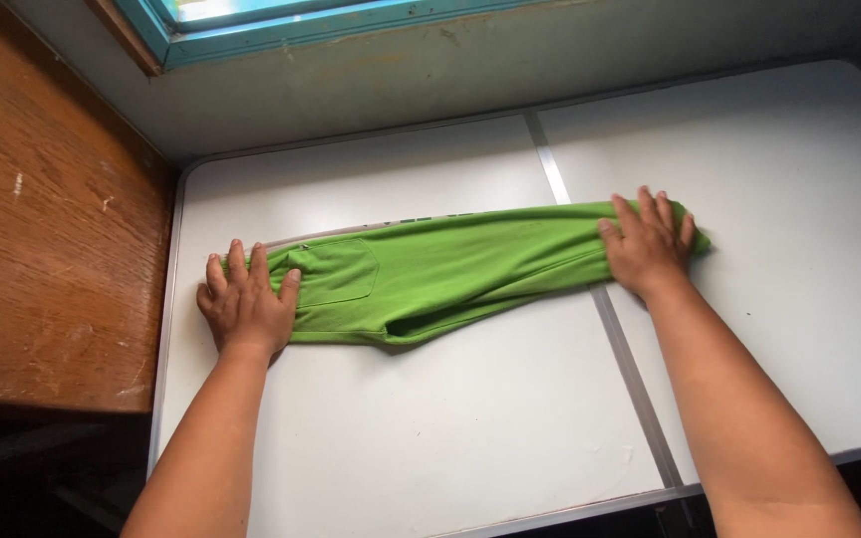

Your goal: The person picks up a green pair of shorts from a red chair, turns them inside out, and folds them neatly on a white surface. The folded shorts are then placed on the surface.

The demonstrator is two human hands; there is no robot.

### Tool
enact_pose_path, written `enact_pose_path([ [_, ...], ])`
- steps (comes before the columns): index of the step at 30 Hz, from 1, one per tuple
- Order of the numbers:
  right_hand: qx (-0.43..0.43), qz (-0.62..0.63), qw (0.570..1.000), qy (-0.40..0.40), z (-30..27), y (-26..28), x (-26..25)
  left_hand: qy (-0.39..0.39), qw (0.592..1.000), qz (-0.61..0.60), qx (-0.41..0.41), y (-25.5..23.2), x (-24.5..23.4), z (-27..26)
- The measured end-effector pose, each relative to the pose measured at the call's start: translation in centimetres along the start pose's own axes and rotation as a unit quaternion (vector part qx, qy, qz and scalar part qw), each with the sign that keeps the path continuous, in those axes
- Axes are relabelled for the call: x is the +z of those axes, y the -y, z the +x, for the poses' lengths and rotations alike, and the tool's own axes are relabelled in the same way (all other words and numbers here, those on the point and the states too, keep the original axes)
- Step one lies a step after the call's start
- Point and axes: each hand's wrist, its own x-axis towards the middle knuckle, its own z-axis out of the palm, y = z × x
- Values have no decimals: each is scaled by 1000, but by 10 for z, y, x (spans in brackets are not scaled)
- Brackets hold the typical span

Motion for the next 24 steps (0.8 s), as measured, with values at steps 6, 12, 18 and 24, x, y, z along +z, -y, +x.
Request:
enact_pose_path([
  [6, 94, 8, 994, -56, 35, -55, 12, 5, 1000, -6, 0, 1, 3, 5],
  [12, 178, 86, 980, -37, 32, -70, -7, 16, 1000, -18, 3, -1, -5, 1],
  [18, 142, 181, 972, -49, 58, -92, -8, 14, 1000, -26, 8, -1, -6, 2],
  [24, 105, 323, 941, -14, -36, 72, -103, -58, 997, -43, 34, 2, 7, 7],
])
